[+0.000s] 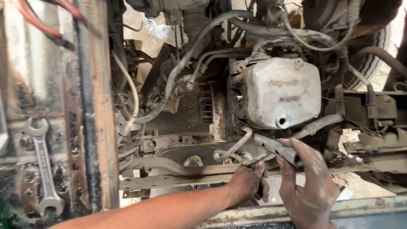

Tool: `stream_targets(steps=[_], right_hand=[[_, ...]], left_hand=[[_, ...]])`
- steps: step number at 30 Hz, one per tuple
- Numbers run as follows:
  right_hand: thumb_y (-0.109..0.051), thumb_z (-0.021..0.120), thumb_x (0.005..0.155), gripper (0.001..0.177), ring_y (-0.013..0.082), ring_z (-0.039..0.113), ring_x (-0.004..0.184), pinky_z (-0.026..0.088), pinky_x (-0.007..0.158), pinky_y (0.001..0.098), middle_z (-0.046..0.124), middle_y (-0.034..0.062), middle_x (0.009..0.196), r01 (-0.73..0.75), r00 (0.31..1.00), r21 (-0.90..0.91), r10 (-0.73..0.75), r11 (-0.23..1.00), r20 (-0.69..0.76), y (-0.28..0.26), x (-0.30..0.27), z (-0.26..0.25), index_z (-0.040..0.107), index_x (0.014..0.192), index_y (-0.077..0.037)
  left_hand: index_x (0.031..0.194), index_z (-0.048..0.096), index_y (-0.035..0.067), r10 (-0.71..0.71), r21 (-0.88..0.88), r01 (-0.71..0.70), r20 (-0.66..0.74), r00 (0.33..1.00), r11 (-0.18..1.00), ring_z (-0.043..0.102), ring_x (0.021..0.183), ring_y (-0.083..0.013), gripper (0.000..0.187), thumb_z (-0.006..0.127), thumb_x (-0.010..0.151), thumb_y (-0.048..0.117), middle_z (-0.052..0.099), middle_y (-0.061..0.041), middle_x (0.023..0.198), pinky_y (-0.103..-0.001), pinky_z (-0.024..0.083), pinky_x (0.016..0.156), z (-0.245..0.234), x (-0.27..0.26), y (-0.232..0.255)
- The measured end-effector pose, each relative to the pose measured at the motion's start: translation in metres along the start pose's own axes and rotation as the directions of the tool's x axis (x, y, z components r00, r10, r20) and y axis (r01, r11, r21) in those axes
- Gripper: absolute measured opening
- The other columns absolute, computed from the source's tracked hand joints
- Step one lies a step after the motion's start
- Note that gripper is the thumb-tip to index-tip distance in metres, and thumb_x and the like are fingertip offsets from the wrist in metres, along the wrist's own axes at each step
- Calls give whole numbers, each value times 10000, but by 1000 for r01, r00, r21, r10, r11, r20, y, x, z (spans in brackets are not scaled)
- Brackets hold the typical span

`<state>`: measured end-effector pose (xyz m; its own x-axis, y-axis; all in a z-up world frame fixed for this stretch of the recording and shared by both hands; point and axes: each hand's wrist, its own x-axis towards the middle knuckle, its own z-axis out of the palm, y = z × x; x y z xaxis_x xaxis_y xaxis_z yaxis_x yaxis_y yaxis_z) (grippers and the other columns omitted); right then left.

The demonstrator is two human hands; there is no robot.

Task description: The person works on a vehicle engine, using a wrench to loosen bolts on a component and a pair of pliers to remove a hose clamp. The person then disconnects a hose from the engine part.

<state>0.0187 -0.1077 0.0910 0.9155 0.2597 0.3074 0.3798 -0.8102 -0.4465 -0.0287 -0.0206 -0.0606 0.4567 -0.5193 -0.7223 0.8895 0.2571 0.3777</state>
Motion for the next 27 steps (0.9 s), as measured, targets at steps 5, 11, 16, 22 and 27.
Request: stream_targets(steps=[5, 11, 16, 22, 27], right_hand=[[-37, 734, 1033, 427, 271, 736, 1157, 613, 1000, 328, 724, 128, 1228, 48, 992, 91, -38, 995, -118, -1, -6, 5, 553, 1420, -35], [0, 726, 930, 393, 307, 722, 1102, 609, 902, 386, 724, 162, 1146, 40, 995, 54, -35, 998, -91, -10, 3, 5, 566, 1288, 13], [-15, 739, 921, 406, 295, 722, 1139, 634, 872, 356, 726, 173, 1197, -37, 999, 30, 37, 999, -2, -7, 3, 5, 614, 1308, -16], [-60, 716, 967, 341, 287, 719, 1143, 610, 906, 394, 734, 162, 1189, -25, 998, 8, 25, 1000, -57, -4, 3, 6, 615, 1282, 24], [-98, 705, 1009, 325, 249, 728, 1099, 634, 848, 317, 735, 156, 1213, -34, 997, 66, 39, 997, -70, 1, 0, 11, 626, 1312, -12]], left_hand=[[980, 498, 59, -5, 18, 5, 0, 1000, 1000, 643, 518, -217, 467, 317, 1135, 460, 639, -97, 617, -336, 487, 505, -4, 1, 1], [955, 495, 73, 25, -10, -25, -37, 999, 1000, 589, 466, -216, 430, 350, 1136, 434, 606, -101, 583, -354, 460, 464, 2, 5, -4], [988, 527, 75, 4, 3, -4, 22, 1000, 1000, 609, 511, -190, 430, 328, 1138, 425, 634, -72, 617, -332, 504, 509, 0, 2, -3], [933, 559, 78, -48, -12, 48, -36, 998, 999, 593, 493, -193, 448, 385, 1115, 449, 634, -78, 606, -342, 476, 497, 3, 6, -3], [921, 618, 63, -56, 58, 62, -105, 993, 996, 599, 501, -170, 501, 418, 1109, 483, 651, -59, 624, -342, 488, 500, 5, 11, -3]])
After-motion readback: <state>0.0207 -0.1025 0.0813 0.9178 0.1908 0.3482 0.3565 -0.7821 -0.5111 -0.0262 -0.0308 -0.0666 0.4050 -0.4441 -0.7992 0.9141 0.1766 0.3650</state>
